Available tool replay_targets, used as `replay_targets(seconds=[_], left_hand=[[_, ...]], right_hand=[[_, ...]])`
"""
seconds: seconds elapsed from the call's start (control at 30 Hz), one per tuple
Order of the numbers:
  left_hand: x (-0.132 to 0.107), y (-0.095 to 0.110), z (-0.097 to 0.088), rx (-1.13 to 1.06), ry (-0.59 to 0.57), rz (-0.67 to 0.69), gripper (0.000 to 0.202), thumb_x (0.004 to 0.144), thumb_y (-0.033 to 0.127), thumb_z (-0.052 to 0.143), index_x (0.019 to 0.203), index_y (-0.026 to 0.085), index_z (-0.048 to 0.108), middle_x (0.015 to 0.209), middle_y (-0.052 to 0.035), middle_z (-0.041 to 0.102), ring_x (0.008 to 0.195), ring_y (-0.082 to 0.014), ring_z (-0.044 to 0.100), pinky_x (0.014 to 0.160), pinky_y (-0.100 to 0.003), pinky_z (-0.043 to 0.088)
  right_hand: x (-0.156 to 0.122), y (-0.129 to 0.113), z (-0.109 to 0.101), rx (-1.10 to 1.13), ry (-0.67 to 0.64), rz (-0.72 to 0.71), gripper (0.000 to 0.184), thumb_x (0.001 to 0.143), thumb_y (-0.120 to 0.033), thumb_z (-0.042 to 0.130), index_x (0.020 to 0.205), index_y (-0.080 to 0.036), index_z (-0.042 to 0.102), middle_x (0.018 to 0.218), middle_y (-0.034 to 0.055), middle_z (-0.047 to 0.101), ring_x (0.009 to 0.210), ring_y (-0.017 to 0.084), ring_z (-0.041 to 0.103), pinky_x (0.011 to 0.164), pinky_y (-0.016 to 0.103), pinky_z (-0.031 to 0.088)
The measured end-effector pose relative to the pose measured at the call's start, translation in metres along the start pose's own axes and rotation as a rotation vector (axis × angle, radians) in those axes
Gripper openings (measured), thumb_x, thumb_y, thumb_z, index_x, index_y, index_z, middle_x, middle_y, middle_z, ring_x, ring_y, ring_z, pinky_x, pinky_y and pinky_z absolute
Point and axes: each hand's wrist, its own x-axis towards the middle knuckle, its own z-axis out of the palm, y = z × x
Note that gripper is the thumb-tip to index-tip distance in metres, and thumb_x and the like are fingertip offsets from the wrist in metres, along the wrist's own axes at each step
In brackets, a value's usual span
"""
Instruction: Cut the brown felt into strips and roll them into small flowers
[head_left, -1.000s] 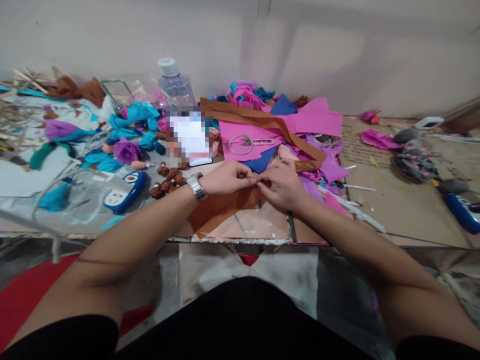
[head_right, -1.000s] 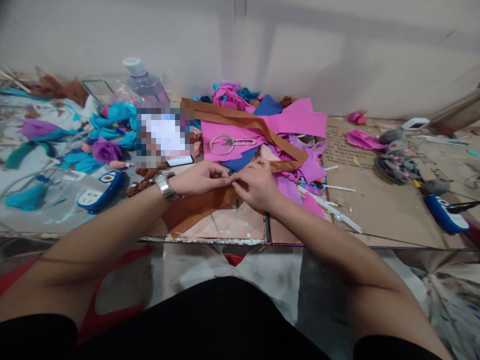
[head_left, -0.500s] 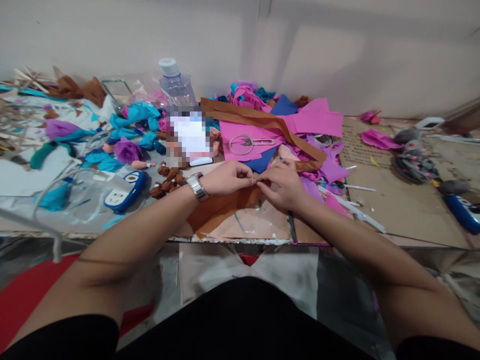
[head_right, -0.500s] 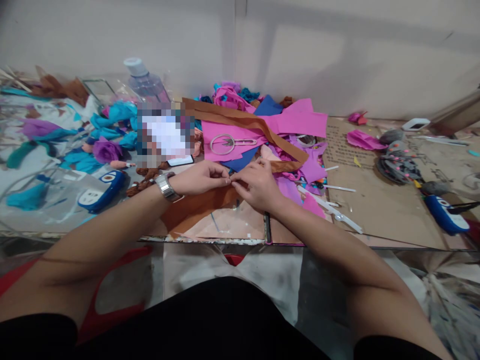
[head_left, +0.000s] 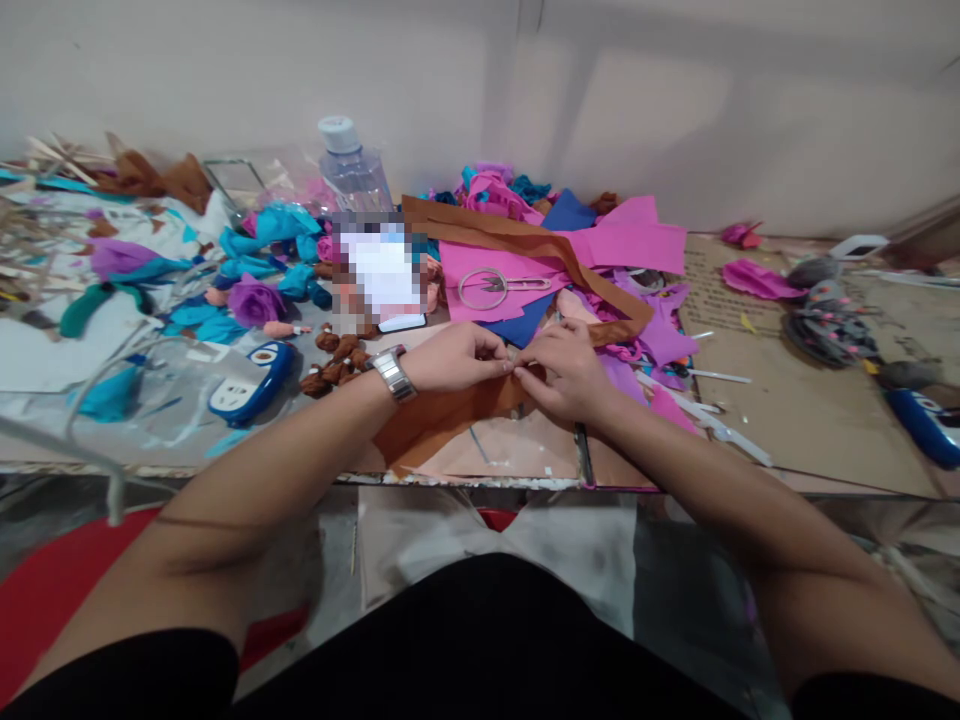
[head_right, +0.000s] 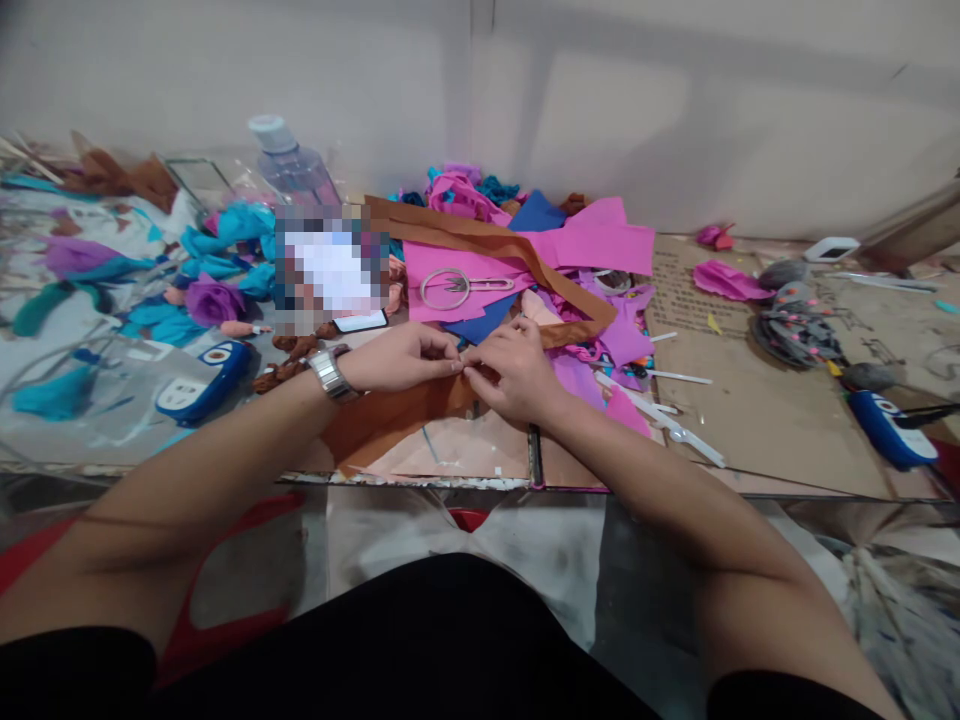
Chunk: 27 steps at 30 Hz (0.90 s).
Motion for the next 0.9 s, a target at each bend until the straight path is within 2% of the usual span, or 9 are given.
replay_targets(seconds=[0.63,0.9], left_hand=[[-0.001,0.006,0.001,-0.009,-0.014,0.045,0.033,0.095,0.045,0.063,0.086,0.016,0.072,0.078,0.0005,0.067,0.072,-0.0128,0.053,0.073,-0.026,0.041],[-0.007,0.023,0.002,0.206,0.103,0.062,0.026,0.096,0.037,0.061,0.087,0.017,0.075,0.07,0.001,0.067,0.061,-0.0114,0.05,0.063,-0.026,0.033]], right_hand=[[0.001,-0.003,-0.001,0.077,-0.067,0.04,0.011,0.097,-0.026,0.058,0.088,-0.023,0.062,0.087,0.0022,0.074,0.091,0.022,0.065,0.1,0.048,0.031],[0.001,-0.004,0.0,0.059,-0.074,0.094,0.009,0.097,-0.026,0.058,0.09,-0.023,0.061,0.089,0.003,0.075,0.101,0.025,0.064,0.101,0.049,0.028]])
